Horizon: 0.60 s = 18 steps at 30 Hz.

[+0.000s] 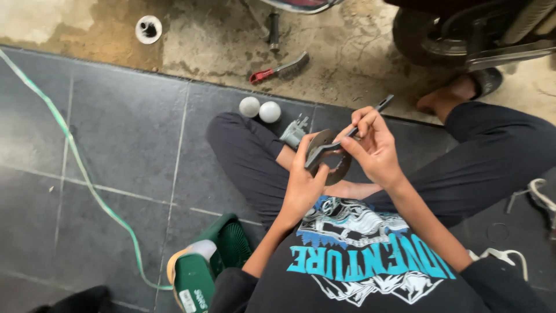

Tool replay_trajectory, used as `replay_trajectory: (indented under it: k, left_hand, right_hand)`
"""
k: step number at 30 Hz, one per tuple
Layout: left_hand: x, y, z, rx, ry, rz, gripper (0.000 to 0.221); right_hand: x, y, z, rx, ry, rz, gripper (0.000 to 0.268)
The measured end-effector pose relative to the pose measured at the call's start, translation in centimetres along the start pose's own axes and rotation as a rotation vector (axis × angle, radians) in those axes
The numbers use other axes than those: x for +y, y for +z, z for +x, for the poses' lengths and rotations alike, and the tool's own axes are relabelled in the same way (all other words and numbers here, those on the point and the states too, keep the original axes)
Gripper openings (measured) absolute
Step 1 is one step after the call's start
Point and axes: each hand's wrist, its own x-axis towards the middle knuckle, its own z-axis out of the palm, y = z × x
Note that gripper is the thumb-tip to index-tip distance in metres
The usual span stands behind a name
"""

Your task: Cleaning debris from the ventilation holes of a motorcycle brake disc using a small metal tool

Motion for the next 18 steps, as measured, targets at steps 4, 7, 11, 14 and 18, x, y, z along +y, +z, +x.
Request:
replay_trajectory:
  k: [4,7,11,14,18]
  left_hand:
    - [-0.7,-0.2,-0.1,-0.008,0.013,-0.002,0.049]
    - [-0.6,0.0,-0.2,-0.012,0.01,-0.018,0.05]
    - [-2.5,-0.7,-0.1,-0.003,-0.013,0.016,0.049]
    - [-1.4,-0.2,0.3,-0.046,0.004,-0.083,0.05]
    - [-2.1,0.2,0.4,-0.059,0.028,-0.089,0.048]
  right_hand:
    - [0.5,-1.6,0.7,0.014,-0.019,-0.147,0.035]
    - [0.4,-1.3,0.8,0.026,-0.002,-0.098,0.033]
    - [2.0,-0.7,-0.3,-0.02,0.03,-0.023,0.035]
    - [-1.0,-1.0,1.2,0.055,-0.013,-0.178,0.032]
    - [-1.1,-0.7,1.0,0.085,-0.026,-0.243,0.037]
